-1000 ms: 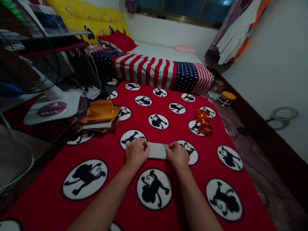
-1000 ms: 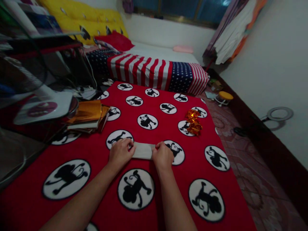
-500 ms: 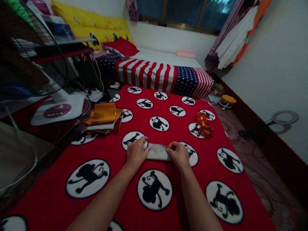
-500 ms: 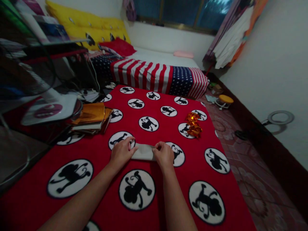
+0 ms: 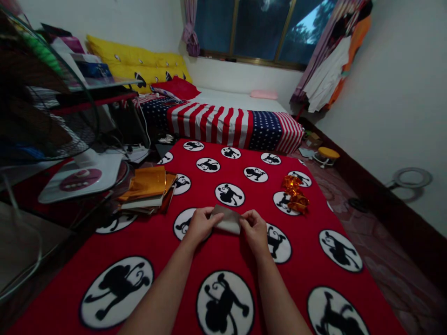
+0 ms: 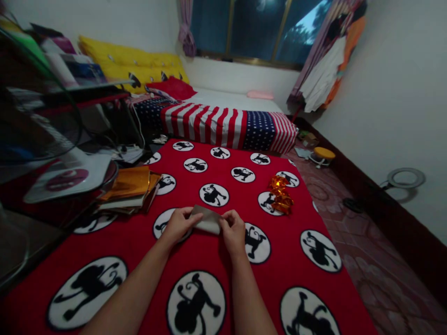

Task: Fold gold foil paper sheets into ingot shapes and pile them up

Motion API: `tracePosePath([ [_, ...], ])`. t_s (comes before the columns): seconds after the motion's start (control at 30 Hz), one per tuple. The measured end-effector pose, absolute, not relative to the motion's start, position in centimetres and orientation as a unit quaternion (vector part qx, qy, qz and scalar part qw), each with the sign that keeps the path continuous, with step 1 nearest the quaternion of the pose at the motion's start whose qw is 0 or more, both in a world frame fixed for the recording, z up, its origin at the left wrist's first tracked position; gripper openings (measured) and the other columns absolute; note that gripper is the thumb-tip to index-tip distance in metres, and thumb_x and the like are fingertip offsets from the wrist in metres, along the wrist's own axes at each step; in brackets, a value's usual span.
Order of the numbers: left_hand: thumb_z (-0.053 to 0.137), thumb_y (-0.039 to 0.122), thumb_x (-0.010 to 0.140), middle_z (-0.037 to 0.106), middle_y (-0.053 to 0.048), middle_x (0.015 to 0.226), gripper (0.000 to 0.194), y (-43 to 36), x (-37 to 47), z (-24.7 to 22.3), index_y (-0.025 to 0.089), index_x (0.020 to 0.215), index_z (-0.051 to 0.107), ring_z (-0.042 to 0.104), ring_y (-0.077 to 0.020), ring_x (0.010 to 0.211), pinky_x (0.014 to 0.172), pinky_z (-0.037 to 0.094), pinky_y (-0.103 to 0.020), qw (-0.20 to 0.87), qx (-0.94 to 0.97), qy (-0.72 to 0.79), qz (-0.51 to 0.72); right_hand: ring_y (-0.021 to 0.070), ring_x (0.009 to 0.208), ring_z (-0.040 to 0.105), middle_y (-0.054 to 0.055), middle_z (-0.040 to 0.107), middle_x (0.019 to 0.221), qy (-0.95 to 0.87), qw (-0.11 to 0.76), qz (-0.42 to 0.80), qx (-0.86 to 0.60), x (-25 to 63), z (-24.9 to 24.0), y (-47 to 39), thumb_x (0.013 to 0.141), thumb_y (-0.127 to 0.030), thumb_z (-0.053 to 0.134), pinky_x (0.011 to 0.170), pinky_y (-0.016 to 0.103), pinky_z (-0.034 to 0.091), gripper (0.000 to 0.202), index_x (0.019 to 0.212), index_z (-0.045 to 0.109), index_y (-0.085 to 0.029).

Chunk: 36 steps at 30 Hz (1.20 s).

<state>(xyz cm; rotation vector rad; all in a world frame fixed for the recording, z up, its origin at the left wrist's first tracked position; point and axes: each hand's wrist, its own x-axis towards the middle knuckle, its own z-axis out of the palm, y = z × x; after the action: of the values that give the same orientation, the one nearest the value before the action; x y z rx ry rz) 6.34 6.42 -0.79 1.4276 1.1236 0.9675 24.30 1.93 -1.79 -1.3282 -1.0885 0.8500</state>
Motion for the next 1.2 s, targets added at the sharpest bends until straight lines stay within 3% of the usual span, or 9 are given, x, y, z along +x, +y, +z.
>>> tracePosePath([
  [0.2, 0.068, 0.035, 0.072, 0.068, -0.001, 0.07, 0.026, 6.1, 6.4, -1.2, 0.011, 0.079, 0.073, 0.058, -0.014, 0.062, 0.058, 0.042, -0.021, 0.52, 0.573, 0.476, 0.417, 0.014, 0.064, 0.055, -0.002, 0.059, 0.068, -0.45, 0.582, 0.357, -0.576, 24.1, -1.9, 1.6, 0.073, -0.029, 0.067, 0.058, 0.024, 0.042, 0.014, 0.074, 0.057, -0.02],
  [0.4, 0.069, 0.038, 0.072, 0.068, -0.001, 0.069, 0.028, 5.2, 6.7, -1.0, 0.011, 0.079, 0.073, 0.057, -0.0134, 0.061, 0.056, 0.041, -0.02, 0.527, 0.55, 0.48, 0.435, 0.0139, 0.062, 0.054, -0.001, 0.06, 0.069, -0.44, 0.601, 0.373, -0.553, 23.5, -1.2, 1.2, 0.073, -0.036, 0.069, 0.056, 0.024, 0.043, 0.025, 0.09, 0.06, -0.019],
  [0.6, 0.07, 0.038, 0.071, 0.071, -0.002, 0.071, 0.03, 4.8, 7.1, -0.8, 0.01, 0.081, 0.073, 0.058, -0.0145, 0.062, 0.056, 0.042, -0.021, 0.545, 0.537, 0.479, 0.431, 0.0131, 0.058, 0.053, -0.001, 0.058, 0.062, -0.431, 0.596, 0.362, -0.573, 23.0, -1.1, 1.2, 0.073, -0.042, 0.068, 0.053, 0.023, 0.041, 0.025, 0.07, 0.06, -0.018],
  [1.2, 0.07, 0.037, 0.071, 0.074, -0.006, 0.077, 0.031, 4.8, 7.0, -0.7, 0.009, 0.085, 0.074, 0.063, -0.0172, 0.065, 0.059, 0.044, -0.023, 0.536, 0.561, 0.477, 0.413, 0.0125, 0.059, 0.051, -0.002, 0.056, 0.062, -0.435, 0.602, 0.331, -0.582, 23.1, -1.2, 1.0, 0.074, -0.043, 0.067, 0.054, 0.022, 0.04, 0.027, 0.07, 0.06, -0.018],
])
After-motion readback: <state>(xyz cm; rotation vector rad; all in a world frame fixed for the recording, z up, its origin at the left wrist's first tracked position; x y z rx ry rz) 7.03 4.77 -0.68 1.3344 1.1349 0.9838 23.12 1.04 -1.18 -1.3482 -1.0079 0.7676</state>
